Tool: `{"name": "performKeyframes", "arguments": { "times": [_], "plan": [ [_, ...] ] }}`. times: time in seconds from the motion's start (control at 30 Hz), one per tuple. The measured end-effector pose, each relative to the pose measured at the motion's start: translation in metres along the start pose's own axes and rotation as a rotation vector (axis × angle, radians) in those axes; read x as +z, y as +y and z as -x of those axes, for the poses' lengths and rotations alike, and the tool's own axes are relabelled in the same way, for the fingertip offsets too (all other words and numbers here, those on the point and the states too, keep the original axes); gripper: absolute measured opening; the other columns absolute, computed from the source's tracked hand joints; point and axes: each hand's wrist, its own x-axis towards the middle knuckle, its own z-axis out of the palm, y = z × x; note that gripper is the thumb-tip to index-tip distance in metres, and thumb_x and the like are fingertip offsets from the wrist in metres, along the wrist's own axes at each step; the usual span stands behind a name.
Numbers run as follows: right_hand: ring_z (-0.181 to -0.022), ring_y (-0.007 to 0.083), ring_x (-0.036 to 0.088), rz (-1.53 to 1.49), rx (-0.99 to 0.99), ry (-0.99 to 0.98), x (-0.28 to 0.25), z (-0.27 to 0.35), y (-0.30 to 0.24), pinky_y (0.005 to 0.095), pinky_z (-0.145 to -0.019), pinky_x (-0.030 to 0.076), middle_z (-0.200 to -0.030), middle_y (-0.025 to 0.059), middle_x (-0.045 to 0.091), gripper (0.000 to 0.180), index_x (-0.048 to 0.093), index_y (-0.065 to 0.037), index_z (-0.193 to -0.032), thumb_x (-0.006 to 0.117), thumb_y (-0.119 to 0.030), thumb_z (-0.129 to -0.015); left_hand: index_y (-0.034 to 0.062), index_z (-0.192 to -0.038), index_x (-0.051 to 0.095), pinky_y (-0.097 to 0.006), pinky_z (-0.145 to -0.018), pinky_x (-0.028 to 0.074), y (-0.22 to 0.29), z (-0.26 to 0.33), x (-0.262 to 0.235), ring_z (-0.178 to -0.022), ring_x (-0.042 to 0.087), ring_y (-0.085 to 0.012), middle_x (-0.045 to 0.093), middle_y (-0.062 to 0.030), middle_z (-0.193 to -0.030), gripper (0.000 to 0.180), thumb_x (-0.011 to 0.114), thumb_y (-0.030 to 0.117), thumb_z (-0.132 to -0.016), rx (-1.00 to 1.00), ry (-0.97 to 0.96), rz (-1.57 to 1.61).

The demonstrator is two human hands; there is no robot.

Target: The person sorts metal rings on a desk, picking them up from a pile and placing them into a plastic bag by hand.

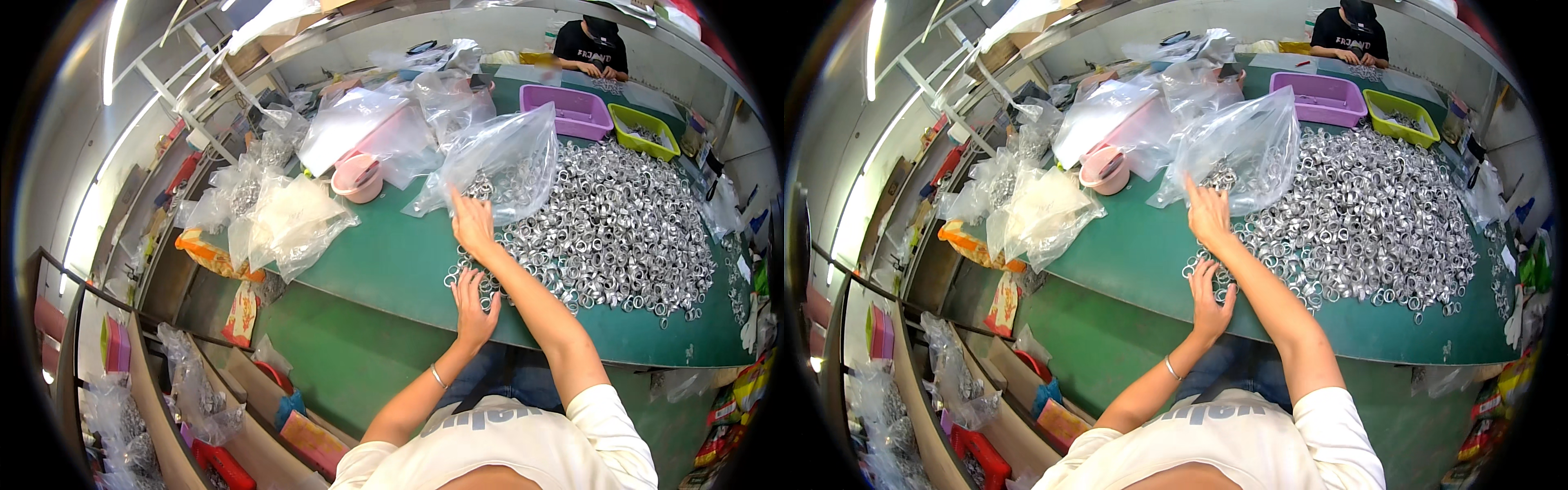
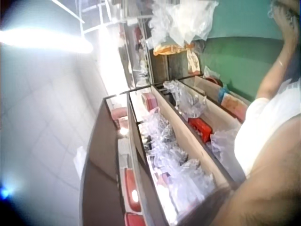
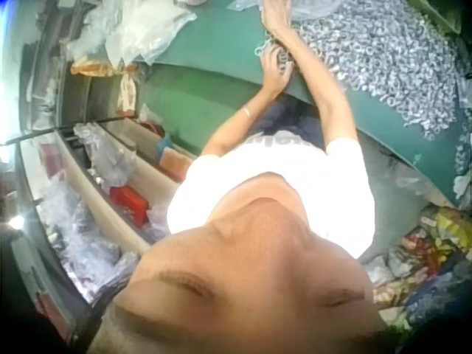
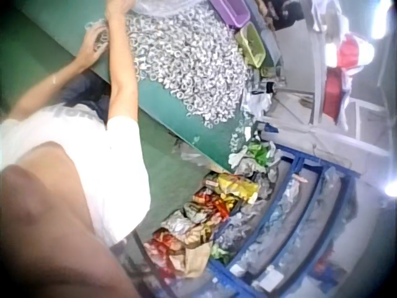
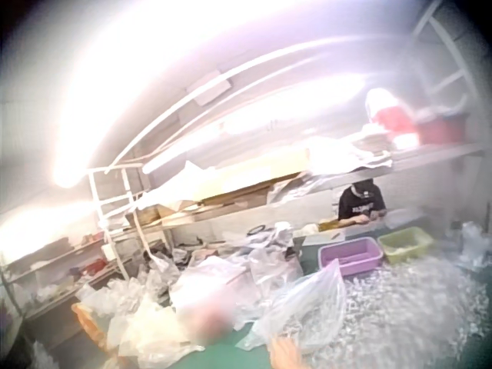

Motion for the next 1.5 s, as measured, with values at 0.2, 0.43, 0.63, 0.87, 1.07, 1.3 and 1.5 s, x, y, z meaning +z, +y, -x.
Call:
{"name": "performKeyframes", "arguments": {
  "times": [0.2, 0.43, 0.63, 0.87, 1.07, 1.3, 1.5],
  "plan": [
    [-0.097, 0.0276, 0.054, 0.025, -0.129, -0.061, -0.018, 0.014, 0.006, 0.0538, -0.102, 0.029, -0.092, 0.0107, 0.056, 0.068, 0.039, -0.017, -0.140, 0.054, 0.002, -0.076, -0.0018, -0.123, 0.045, -0.045, -0.108, 0.025, 0.001, -0.001, -0.003, -0.126, 0.039, -0.0355, 0.044, -0.0185, -0.130, 0.049, 0.064, 0.005, -0.079, -0.015, 0.050, 0.112],
    [-0.090, 0.0283, 0.057, 0.102, -0.167, -0.103, -0.047, -0.020, 0.067, 0.0500, -0.096, 0.035, -0.091, 0.0113, 0.058, 0.071, 0.040, -0.021, -0.141, 0.051, 0.004, -0.075, -0.0028, -0.131, 0.037, -0.041, -0.107, 0.028, 0.003, -0.079, -0.021, -0.127, 0.036, -0.0370, 0.038, -0.0226, -0.132, 0.057, 0.063, 0.003, -0.080, 0.008, 0.192, 0.112],
    [-0.093, 0.0258, 0.055, 0.157, -0.155, -0.030, -0.064, -0.061, 0.099, 0.0437, -0.093, 0.037, -0.091, 0.0093, 0.057, 0.063, 0.045, -0.015, -0.136, 0.050, 0.005, -0.077, -0.0022, -0.132, 0.035, -0.041, -0.106, 0.030, -0.051, -0.167, -0.042, -0.125, 0.036, -0.0383, 0.035, -0.0226, -0.131, 0.059, 0.061, 0.002, -0.078, 0.037, 0.325, -0.019],
    [-0.124, 0.0455, 0.032, -0.073, -0.144, -0.180, -0.136, 0.012, 0.039, 0.0527, -0.105, 0.022, -0.134, 0.0281, 0.034, 0.079, 0.026, 0.004, -0.140, 0.067, -0.010, -0.075, -0.0057, -0.125, 0.041, -0.041, -0.102, 0.035, -0.158, -0.256, -0.159, -0.116, 0.044, -0.0387, 0.044, -0.0244, -0.121, 0.049, 0.056, 0.001, -0.079, -0.028, 0.568, -0.250],
    [-0.118, 0.0428, 0.040, -0.128, -0.112, -0.434, -0.198, 0.139, 0.029, 0.0549, -0.100, 0.030, -0.124, 0.0233, 0.045, 0.059, 0.048, 0.000, -0.124, 0.070, -0.015, -0.071, -0.0112, -0.112, 0.053, -0.042, -0.088, 0.046, -0.321, -0.334, -0.214, -0.101, 0.059, -0.0420, 0.060, -0.0300, -0.106, 0.056, 0.071, 0.024, -0.072, -0.548, 0.641, -0.253],
    [-0.114, 0.0422, 0.044, 0.144, 0.206, -0.355, -0.187, 0.221, 0.027, 0.0531, -0.100, 0.033, -0.121, 0.0203, 0.049, 0.061, 0.052, -0.004, -0.124, 0.074, -0.020, -0.068, -0.0107, -0.099, 0.060, -0.042, -0.078, 0.050, -0.392, -0.386, -0.199, -0.087, 0.064, -0.0393, 0.066, -0.0253, -0.093, 0.062, 0.084, 0.033, -0.062, -0.609, 0.619, -0.129],
    [-0.118, 0.0426, 0.042, 0.302, 0.240, -0.251, -0.172, 0.230, 0.018, 0.0529, -0.100, 0.033, -0.127, 0.0229, 0.047, 0.058, 0.055, -0.004, -0.121, 0.072, -0.019, -0.069, -0.0094, -0.074, 0.065, -0.040, -0.073, 0.052, -0.377, -0.398, -0.177, -0.081, 0.067, -0.0361, 0.067, -0.0244, -0.088, 0.047, 0.089, 0.027, -0.057, -0.688, 0.582, -0.423]
  ]
}}
